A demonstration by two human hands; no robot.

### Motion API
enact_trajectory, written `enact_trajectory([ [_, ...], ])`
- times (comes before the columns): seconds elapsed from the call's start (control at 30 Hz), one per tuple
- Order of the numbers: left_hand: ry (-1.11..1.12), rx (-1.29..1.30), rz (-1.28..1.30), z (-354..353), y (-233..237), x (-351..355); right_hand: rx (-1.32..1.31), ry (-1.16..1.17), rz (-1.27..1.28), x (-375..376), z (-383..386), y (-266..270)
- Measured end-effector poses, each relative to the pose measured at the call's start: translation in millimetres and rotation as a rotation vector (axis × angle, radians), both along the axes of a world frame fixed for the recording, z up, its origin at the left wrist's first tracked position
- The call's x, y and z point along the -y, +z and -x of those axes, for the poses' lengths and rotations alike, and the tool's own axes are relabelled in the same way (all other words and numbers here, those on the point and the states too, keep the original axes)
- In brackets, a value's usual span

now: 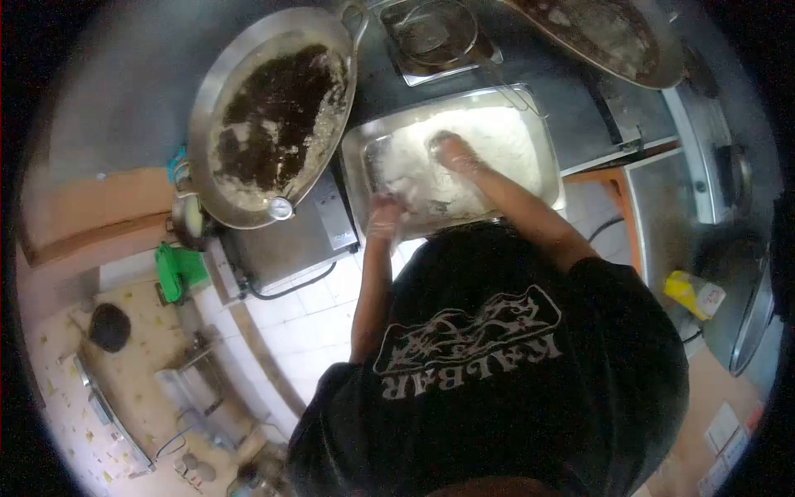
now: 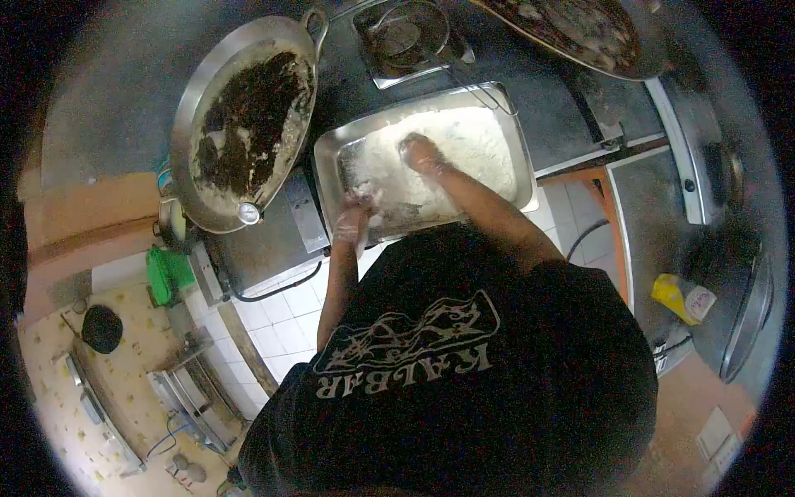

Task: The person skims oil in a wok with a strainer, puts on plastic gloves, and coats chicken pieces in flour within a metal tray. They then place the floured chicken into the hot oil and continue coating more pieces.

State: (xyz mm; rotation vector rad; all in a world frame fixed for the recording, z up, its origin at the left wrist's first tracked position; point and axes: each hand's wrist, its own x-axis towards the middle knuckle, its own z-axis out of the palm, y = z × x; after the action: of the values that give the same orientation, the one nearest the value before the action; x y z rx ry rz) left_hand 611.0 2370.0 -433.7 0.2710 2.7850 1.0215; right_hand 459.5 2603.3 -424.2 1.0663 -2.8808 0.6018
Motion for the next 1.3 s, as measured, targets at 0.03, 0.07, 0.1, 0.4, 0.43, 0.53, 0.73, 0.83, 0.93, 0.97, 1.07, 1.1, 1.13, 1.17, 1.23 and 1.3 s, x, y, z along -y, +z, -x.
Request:
enact_trajectory([
  [0.03, -0.006, -0.016, 0.121, -2.0, -5.4, -1.6, -0.148, 0.125, -0.045, 4.3, 2.4, -16.8],
  [0.07, -0.013, -0.032, 0.241, -3.6, -9.4, -3.7, -0.213, 0.097, -0.134, 12.1, -3.8, -45.6],
  [0.1, -0.044, 0.003, 0.548, -2.4, -7.8, -8.5, -0.278, 0.065, -0.222, 22.0, -13.5, -82.7],
  [0.4, -0.158, -0.128, 0.645, 1.1, 47.0, -18.1, 0.309, -0.053, 0.193, 4.9, -7.9, 8.3],
  [0.43, -0.173, -0.139, 0.543, -2.1, 78.5, -28.3, 0.268, -0.042, 0.278, -3.2, 3.3, 3.9],
  [0.53, 0.019, 0.078, 0.081, -6.6, 31.2, -17.2, 0.144, -0.184, 0.456, -12.7, 33.8, -8.9],
  [0.73, -0.014, -0.076, 0.325, -17.3, -7.1, 0.1, -0.343, 0.105, -0.388, -11.0, 59.1, -34.6],
  [0.83, -0.209, -0.182, 0.549, -15.5, 64.8, -11.5, -0.026, 0.007, -0.29, -9.4, 29.5, 16.8],
  [0.93, 0.111, 0.109, -0.325, -25.9, 36.0, -6.6, 0.555, 0.004, 0.033, -8.7, 24.0, 11.4],
  [0.97, 0.229, 0.205, -0.551, -26.8, 29.5, -6.3, 0.782, -0.046, 0.281, -16.4, 9.0, 44.8],
  [1.07, 0.488, 0.311, -0.879, -22.3, 31.9, -16.0, 1.068, -0.008, 0.58, -14.2, -7.4, 56.6],
  [1.1, 0.53, 0.304, -0.926, -19.4, 32.0, -21.0, 1.166, 0.007, 0.651, -8.4, -22.9, 67.1],
  [1.13, 0.528, 0.254, -0.968, -17.7, 25.3, -28.6, 1.263, 0.023, 0.724, -4.1, -33.8, 70.4],
  [1.17, 0.512, 0.25, -0.933, -12.6, 20.9, -29.5, 1.088, 0.154, 0.666, -0.4, -37.0, 69.0],
  [1.23, 0.465, 0.286, -0.789, -0.8, 7.4, -26.4, 1.109, 0.141, 0.654, 3.7, -42.2, 78.1],
  [1.3, 0.403, 0.264, -0.441, 12.1, 122.7, -55.3, 1.053, 0.152, 0.646, 8.3, -44.5, 83.1],
])
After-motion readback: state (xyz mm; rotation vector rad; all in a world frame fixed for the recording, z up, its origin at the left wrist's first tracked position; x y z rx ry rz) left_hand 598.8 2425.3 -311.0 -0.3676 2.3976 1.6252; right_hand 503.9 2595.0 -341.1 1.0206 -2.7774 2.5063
